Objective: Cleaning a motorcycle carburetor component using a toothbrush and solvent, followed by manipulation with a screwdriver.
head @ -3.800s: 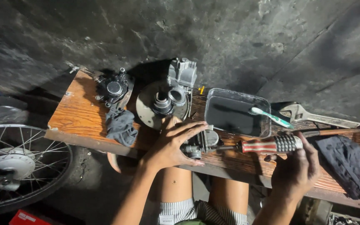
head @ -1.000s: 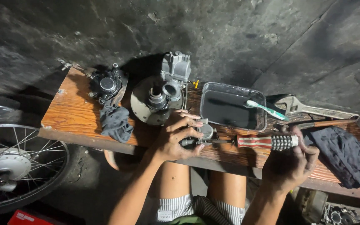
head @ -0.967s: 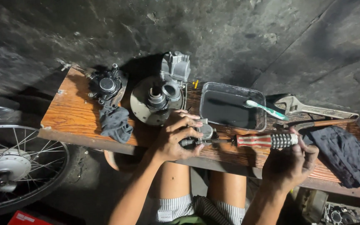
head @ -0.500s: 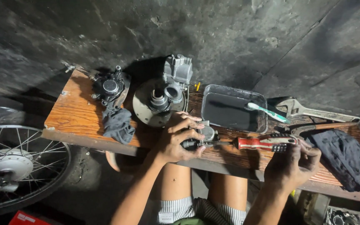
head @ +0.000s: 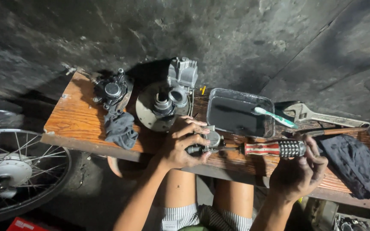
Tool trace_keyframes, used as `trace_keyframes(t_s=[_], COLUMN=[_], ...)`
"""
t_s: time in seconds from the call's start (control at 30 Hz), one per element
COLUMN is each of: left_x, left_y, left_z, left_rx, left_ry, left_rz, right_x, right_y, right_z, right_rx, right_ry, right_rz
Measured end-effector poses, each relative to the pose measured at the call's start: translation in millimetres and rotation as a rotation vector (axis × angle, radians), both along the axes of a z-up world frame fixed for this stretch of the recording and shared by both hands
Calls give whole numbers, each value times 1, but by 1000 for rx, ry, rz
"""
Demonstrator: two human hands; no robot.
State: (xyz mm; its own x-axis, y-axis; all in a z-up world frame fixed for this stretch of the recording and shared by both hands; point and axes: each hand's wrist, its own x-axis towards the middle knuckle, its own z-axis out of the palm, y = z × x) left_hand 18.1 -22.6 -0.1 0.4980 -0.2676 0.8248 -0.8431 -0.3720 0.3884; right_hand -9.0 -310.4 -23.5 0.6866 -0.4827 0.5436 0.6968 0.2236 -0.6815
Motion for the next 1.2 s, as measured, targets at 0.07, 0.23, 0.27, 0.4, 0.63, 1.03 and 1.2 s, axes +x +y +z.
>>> trace_keyframes(t_s=[0.07,0.23,0.27,0.4,0.63,1.03,1.2], left_x=[-2,-1,0,-1,-3,-6,-2], left_y=[0,-1,-2,0,1,-1,-4], left_z=[-5,-8,-14,1,4,15,7], left_rx=[-2,26,-13,12,16,1,-42], left_ry=[20,-8,35,4,18,0,18], left_rz=[2,30,9,12,24,25,-2], right_x=[-1,-1,-2,0,-4,-11,0], right_y=[0,-1,-1,3,-3,20,-5], right_z=[-4,-10,-10,0,-12,13,-31], right_rx=[56,-116,-126,25,-163,42,-234], right_ry=[89,259,200,107,247,363,120], right_rz=[-51,-364,-310,-115,-344,-266,-309])
